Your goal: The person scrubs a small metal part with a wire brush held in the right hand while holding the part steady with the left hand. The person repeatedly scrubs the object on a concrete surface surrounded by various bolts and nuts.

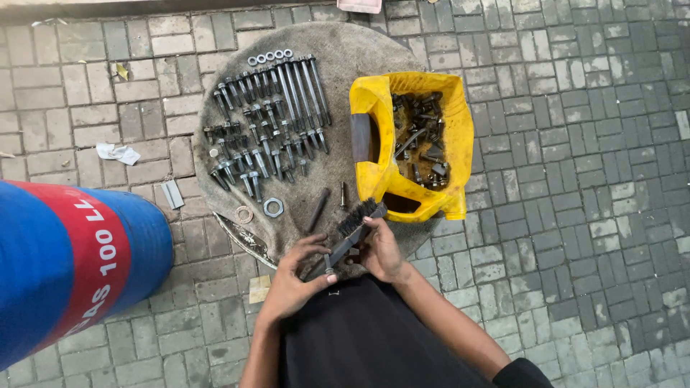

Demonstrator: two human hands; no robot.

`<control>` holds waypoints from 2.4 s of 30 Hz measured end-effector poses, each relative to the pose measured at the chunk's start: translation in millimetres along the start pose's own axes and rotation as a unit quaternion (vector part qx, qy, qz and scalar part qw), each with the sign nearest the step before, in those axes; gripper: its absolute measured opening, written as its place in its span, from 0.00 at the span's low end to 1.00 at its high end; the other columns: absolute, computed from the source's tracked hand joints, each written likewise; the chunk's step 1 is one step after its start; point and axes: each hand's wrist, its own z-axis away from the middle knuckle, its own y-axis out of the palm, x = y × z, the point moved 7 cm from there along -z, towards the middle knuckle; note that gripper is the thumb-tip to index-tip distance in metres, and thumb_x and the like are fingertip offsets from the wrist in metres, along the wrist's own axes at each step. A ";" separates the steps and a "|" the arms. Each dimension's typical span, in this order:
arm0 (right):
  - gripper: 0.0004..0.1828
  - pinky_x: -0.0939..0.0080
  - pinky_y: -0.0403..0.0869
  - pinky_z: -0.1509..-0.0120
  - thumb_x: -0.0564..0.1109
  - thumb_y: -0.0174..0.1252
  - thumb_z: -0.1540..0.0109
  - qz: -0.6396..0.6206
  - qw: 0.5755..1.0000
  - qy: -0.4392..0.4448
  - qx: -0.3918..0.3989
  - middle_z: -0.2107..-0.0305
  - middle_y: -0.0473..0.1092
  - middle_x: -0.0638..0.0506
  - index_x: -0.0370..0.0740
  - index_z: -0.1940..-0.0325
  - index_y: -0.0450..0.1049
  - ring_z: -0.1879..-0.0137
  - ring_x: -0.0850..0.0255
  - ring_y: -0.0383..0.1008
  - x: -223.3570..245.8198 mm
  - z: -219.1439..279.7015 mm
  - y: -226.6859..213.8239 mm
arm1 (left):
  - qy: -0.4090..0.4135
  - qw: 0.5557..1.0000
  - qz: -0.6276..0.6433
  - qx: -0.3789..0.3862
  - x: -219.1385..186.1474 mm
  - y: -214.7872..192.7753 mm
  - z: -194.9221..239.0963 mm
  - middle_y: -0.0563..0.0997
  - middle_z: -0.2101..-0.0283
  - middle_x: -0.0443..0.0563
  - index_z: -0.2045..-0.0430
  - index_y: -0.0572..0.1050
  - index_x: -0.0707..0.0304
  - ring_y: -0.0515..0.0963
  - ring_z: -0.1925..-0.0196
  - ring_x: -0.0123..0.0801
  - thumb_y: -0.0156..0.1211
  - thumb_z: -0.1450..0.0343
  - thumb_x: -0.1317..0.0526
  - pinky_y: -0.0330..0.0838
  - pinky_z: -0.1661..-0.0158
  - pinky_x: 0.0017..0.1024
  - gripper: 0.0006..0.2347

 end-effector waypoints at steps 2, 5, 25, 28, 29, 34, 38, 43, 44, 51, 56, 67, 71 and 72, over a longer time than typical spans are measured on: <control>0.23 0.49 0.70 0.64 0.62 0.51 0.40 -0.003 1.000 0.009 0.007 0.68 0.75 0.43 0.41 0.61 0.75 0.60 0.45 0.74 3.6 18.7 25.3 | -0.048 0.995 0.083 0.000 33.6 7.9 8.6 0.72 0.36 0.71 0.59 0.77 0.71 0.80 0.45 0.60 0.78 0.38 0.63 0.82 0.61 0.43 0.18; 0.25 0.50 0.71 0.62 0.63 0.52 0.41 0.034 0.999 0.036 0.012 0.68 0.75 0.44 0.40 0.59 0.79 0.60 0.47 0.74 -15.7 7.0 12.4 | -0.110 0.983 0.141 -0.032 52.2 11.1 16.6 0.73 0.37 0.72 0.61 0.71 0.76 0.83 0.53 0.56 0.79 0.38 0.66 0.84 0.73 0.32 0.20; 0.14 0.55 0.80 0.67 0.49 0.64 0.38 0.568 0.786 -0.241 -0.029 0.71 0.79 0.37 0.35 0.59 0.83 0.63 0.44 0.83 -22.2 77.7 72.3 | 0.056 0.910 -0.390 -0.126 37.7 17.5 41.2 0.75 0.46 0.48 0.56 0.74 0.60 0.82 0.50 0.50 0.67 0.36 0.59 0.84 0.60 0.49 0.16; 0.10 0.55 0.79 0.66 0.48 0.66 0.41 0.559 0.783 -0.267 -0.060 0.73 0.80 0.41 0.40 0.62 0.85 0.62 0.48 0.84 -19.7 76.5 63.5 | 0.068 0.913 -0.380 -0.131 30.3 18.8 41.4 0.75 0.46 0.48 0.55 0.74 0.59 0.83 0.50 0.52 0.69 0.37 0.59 0.84 0.59 0.49 0.18; 0.09 0.57 0.79 0.67 0.47 0.64 0.41 0.557 0.780 -0.277 -0.064 0.75 0.80 0.43 0.41 0.63 0.85 0.64 0.50 0.84 -15.8 75.9 61.3 | 0.065 0.919 -0.371 -0.116 29.4 20.0 40.1 0.74 0.45 0.52 0.50 0.72 0.61 0.81 0.47 0.54 0.71 0.38 0.57 0.83 0.57 0.52 0.23; 0.09 0.61 0.76 0.73 0.42 0.64 0.41 0.497 0.785 -0.356 -0.099 0.81 0.77 0.41 0.35 0.59 0.83 0.76 0.58 0.79 6.1 79.9 35.4 | 0.012 0.936 -0.343 -0.072 22.2 11.7 36.5 0.71 0.39 0.70 0.36 0.65 0.70 0.76 0.41 0.69 0.73 0.37 0.61 0.79 0.51 0.63 0.34; 0.14 0.62 0.71 0.72 0.41 0.59 0.37 0.494 0.735 -0.442 -0.143 0.81 0.75 0.47 0.42 0.46 0.77 0.77 0.60 0.74 23.3 80.4 20.9 | 0.077 0.880 -0.453 -0.116 42.3 9.3 36.5 0.80 0.53 0.51 0.51 0.77 0.59 0.83 0.51 0.47 0.69 0.34 0.55 0.79 0.56 0.42 0.19; 0.10 0.64 0.69 0.73 0.41 0.58 0.34 0.500 0.704 -0.481 -0.152 0.83 0.73 0.50 0.41 0.49 0.78 0.79 0.62 0.71 37.6 71.4 23.4 | 0.123 0.823 -0.533 -0.155 42.4 12.2 34.1 0.83 0.63 0.45 0.59 0.80 0.53 0.83 0.59 0.38 0.65 0.31 0.47 0.75 0.59 0.34 0.14; 0.10 0.63 0.69 0.73 0.40 0.57 0.34 0.501 0.698 -0.491 -0.144 0.82 0.74 0.48 0.40 0.49 0.78 0.78 0.61 0.73 38.7 69.1 26.2 | 0.145 0.816 -0.537 -0.157 36.9 13.3 33.1 0.82 0.63 0.46 0.59 0.79 0.54 0.81 0.58 0.38 0.66 0.32 0.48 0.72 0.56 0.37 0.15; 0.07 0.60 0.76 0.73 0.42 0.60 0.38 0.593 0.580 -0.554 -0.072 0.77 0.78 0.47 0.40 0.59 0.82 0.72 0.50 0.80 -1.4 71.8 59.6 | 0.244 0.832 -0.464 -0.183 63.2 11.2 20.3 0.77 0.68 0.44 0.69 0.80 0.53 0.77 0.64 0.37 0.71 0.38 0.53 0.68 0.61 0.33 0.11; 0.08 0.62 0.77 0.69 0.42 0.57 0.35 0.580 0.535 -0.602 -0.120 0.76 0.77 0.47 0.39 0.60 0.81 0.70 0.52 0.80 23.5 58.6 38.4 | 0.238 0.852 -0.426 -0.189 45.8 6.4 18.4 0.76 0.70 0.44 0.72 0.81 0.54 0.77 0.67 0.38 0.71 0.38 0.55 0.67 0.64 0.34 0.08; 0.08 0.55 0.78 0.67 0.41 0.55 0.33 0.559 0.536 -0.609 -0.172 0.73 0.78 0.41 0.35 0.59 0.78 0.67 0.46 0.81 31.8 59.8 26.7 | 0.239 0.854 -0.417 -0.197 43.7 5.9 19.3 0.76 0.72 0.45 0.73 0.81 0.55 0.78 0.68 0.39 0.73 0.40 0.55 0.68 0.66 0.35 0.09; 0.11 0.58 0.78 0.69 0.46 0.54 0.32 0.594 0.527 -0.601 -0.096 0.77 0.77 0.46 0.39 0.61 0.80 0.72 0.51 0.80 6.3 71.6 50.3 | 0.220 0.864 -0.411 -0.190 49.3 6.3 16.3 0.75 0.73 0.47 0.73 0.81 0.57 0.78 0.68 0.41 0.72 0.39 0.55 0.67 0.65 0.35 0.09; 0.11 0.58 0.78 0.69 0.47 0.55 0.33 0.619 0.494 -0.605 -0.079 0.78 0.76 0.49 0.41 0.62 0.80 0.73 0.53 0.79 -2.2 71.4 52.9 | 0.222 0.859 -0.421 -0.189 51.1 6.3 16.7 0.75 0.72 0.48 0.73 0.80 0.57 0.78 0.68 0.41 0.72 0.38 0.55 0.67 0.65 0.35 0.10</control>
